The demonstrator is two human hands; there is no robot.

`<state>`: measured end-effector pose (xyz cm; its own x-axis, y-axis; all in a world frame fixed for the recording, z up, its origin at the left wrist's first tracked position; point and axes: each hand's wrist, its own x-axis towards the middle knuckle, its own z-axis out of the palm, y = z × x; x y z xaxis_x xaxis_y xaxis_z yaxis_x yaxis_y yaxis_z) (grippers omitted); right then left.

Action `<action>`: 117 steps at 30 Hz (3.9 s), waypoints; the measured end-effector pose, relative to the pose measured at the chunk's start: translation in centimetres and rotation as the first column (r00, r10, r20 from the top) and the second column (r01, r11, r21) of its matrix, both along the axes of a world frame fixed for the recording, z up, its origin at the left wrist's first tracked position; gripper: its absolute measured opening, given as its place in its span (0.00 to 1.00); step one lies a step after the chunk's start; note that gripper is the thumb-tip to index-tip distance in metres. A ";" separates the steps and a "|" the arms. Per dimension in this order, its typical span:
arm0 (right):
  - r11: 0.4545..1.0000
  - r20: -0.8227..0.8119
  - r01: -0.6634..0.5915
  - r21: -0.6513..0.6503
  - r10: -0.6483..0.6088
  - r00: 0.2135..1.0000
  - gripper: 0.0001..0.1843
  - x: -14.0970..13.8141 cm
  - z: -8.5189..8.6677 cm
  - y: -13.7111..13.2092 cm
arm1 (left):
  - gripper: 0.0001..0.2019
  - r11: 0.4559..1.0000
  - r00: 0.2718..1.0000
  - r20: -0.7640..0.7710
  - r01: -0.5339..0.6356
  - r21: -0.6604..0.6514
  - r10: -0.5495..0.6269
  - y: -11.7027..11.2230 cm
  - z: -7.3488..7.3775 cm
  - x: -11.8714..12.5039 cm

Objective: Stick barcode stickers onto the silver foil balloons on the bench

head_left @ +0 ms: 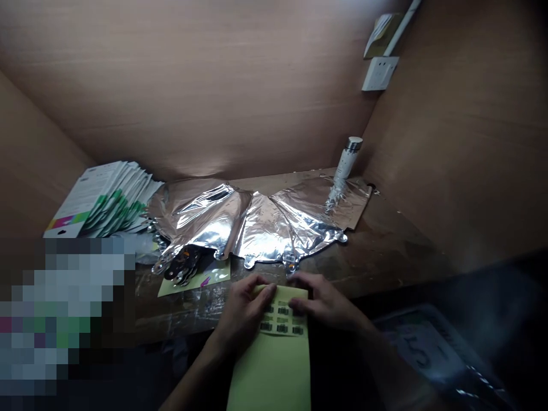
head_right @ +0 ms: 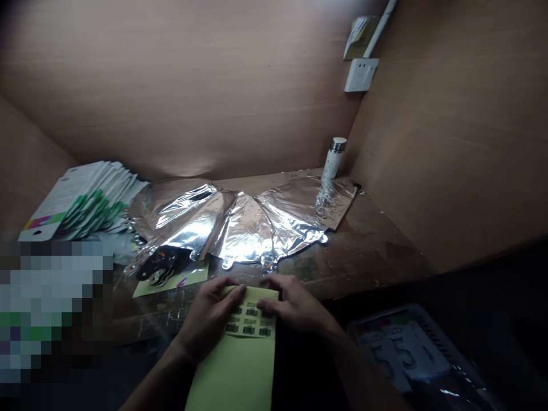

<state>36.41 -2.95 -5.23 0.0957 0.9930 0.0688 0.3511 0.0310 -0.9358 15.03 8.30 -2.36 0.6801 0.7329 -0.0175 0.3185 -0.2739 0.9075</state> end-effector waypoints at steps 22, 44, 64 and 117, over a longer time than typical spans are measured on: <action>0.970 0.153 0.054 0.238 -0.092 0.984 0.18 9.6 0.1 -5.9 | 0.19 0.802 0.803 -0.483 0.522 0.289 -0.348 10.2 0.6 21.6; 0.968 -0.177 0.102 0.228 -0.062 0.982 0.22 12.1 -3.5 -5.2 | 0.22 0.761 0.835 -0.453 0.505 0.407 -0.312 5.2 3.1 24.7; 0.988 0.197 0.020 0.150 -0.050 0.979 0.19 14.0 -1.9 -2.1 | 0.08 0.552 0.584 -0.217 -0.486 0.678 0.782 22.7 13.8 -5.4; 0.897 0.405 -0.030 0.441 -0.169 0.899 0.17 -4.1 0.3 0.6 | 0.16 0.989 0.959 0.270 -0.049 -0.140 0.086 -0.1 -1.7 -1.2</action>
<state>32.30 -2.35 -4.93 0.0260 0.8467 0.5315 0.7241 0.3506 -0.5940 13.84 8.24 -4.06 0.6210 0.7812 0.0638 0.0661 -0.1332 0.9889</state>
